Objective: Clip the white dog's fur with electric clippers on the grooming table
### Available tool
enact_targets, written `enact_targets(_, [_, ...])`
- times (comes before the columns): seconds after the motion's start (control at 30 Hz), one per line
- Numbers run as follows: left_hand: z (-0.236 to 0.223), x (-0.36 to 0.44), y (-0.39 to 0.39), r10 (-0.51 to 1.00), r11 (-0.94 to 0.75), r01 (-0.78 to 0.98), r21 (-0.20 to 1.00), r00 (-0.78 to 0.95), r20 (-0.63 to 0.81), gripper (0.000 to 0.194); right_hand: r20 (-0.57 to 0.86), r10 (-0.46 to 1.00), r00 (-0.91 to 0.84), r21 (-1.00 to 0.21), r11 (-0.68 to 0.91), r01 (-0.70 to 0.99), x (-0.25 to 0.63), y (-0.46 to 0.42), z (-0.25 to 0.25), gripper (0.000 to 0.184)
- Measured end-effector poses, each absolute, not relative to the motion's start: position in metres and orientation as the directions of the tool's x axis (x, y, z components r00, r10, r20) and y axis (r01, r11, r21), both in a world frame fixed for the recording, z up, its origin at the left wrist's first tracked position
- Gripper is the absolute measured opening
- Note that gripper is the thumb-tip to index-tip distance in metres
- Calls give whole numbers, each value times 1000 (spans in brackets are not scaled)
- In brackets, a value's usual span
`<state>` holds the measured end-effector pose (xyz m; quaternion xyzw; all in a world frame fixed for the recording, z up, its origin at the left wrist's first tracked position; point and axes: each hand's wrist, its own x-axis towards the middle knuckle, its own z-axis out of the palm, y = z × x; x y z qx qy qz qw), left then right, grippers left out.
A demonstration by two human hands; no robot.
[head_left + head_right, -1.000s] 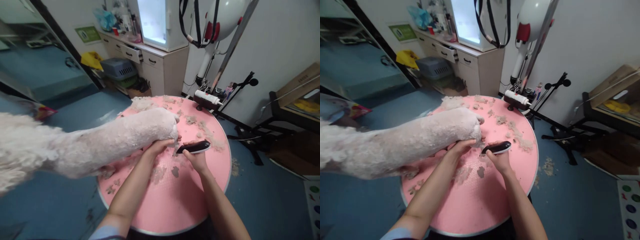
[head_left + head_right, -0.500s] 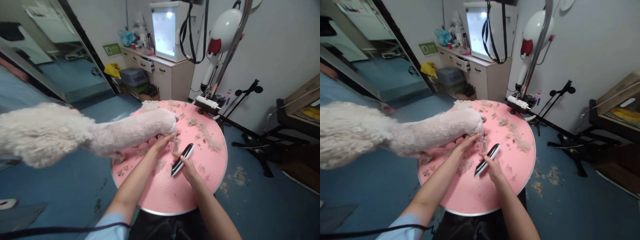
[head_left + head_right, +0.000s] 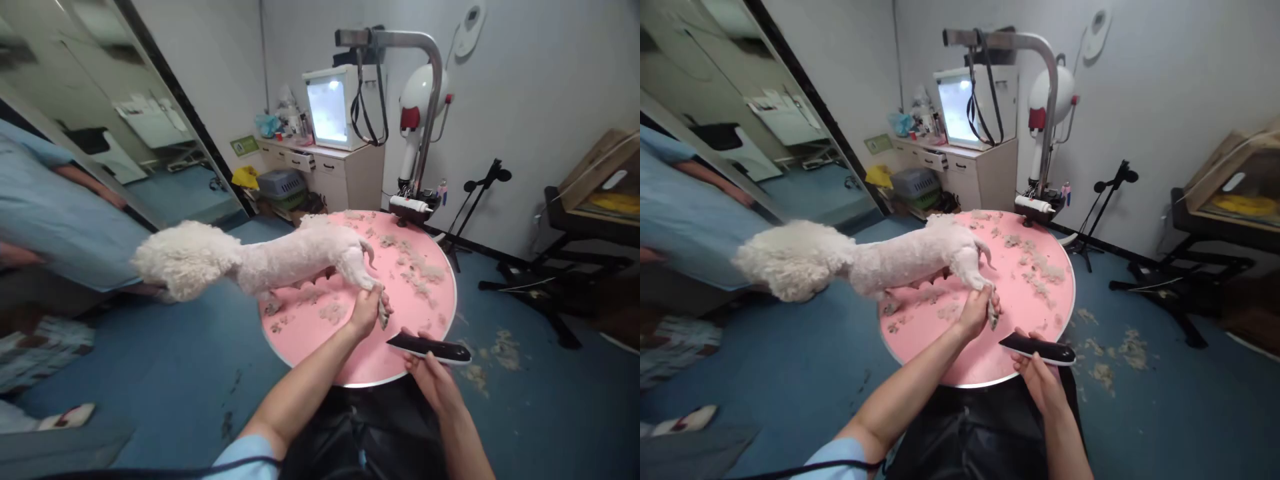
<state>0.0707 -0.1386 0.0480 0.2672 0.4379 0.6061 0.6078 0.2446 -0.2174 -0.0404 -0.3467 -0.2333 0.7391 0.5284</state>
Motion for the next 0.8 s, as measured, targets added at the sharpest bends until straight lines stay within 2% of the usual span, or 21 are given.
enact_targets(0.07, [87,66,-148,972,102,-628,772,-100,-210,37,-226,900,-372,-625,-427,-653,237,-232,-34,84])
enact_targets(0.13, [121,61,-151,908,299,-695,654,-3,-418,37,-210,846,-490,-573,-513,-639,222,-239,-25,87])
enact_targets(0.2, [143,57,-152,815,486,-647,587,95,-571,36,-235,822,-518,-576,-547,-608,198,-241,-17,63])
enact_targets(0.23, [151,56,-153,783,543,-622,564,133,-607,35,-246,826,-508,-587,-544,-600,184,-241,-14,56])
enact_targets(0.27, [157,54,-155,768,572,-605,554,156,-622,35,-256,833,-491,-596,-536,-598,170,-241,-12,57])
enact_targets(0.33, [169,49,-158,772,576,-597,558,174,-611,32,-300,828,-474,-611,-548,-571,143,-240,-9,55])
enact_targets(0.43, [190,40,-158,786,552,-618,560,163,-596,34,-444,721,-533,-568,-686,-455,114,-234,-4,27])
enact_targets(0.47, [197,38,-156,800,539,-621,569,167,-576,34,-452,712,-537,-580,-692,-430,107,-230,-2,26])
enact_targets(0.53, [209,34,-154,807,532,-621,576,165,-567,34,-372,793,-482,-710,-577,-403,99,-219,4,24])
enact_targets(0.63, [219,32,-155,782,560,-601,571,157,-603,32,-127,929,-349,-941,-224,-253,92,-201,15,22])
enact_targets(0.7, [222,32,-156,781,550,-609,571,134,-610,30,-37,958,-283,-995,-63,-82,87,-190,22,23])
enact_targets(0.8, [224,31,-155,792,504,-639,581,74,-606,29,49,983,-177,-992,68,104,79,-175,31,30])
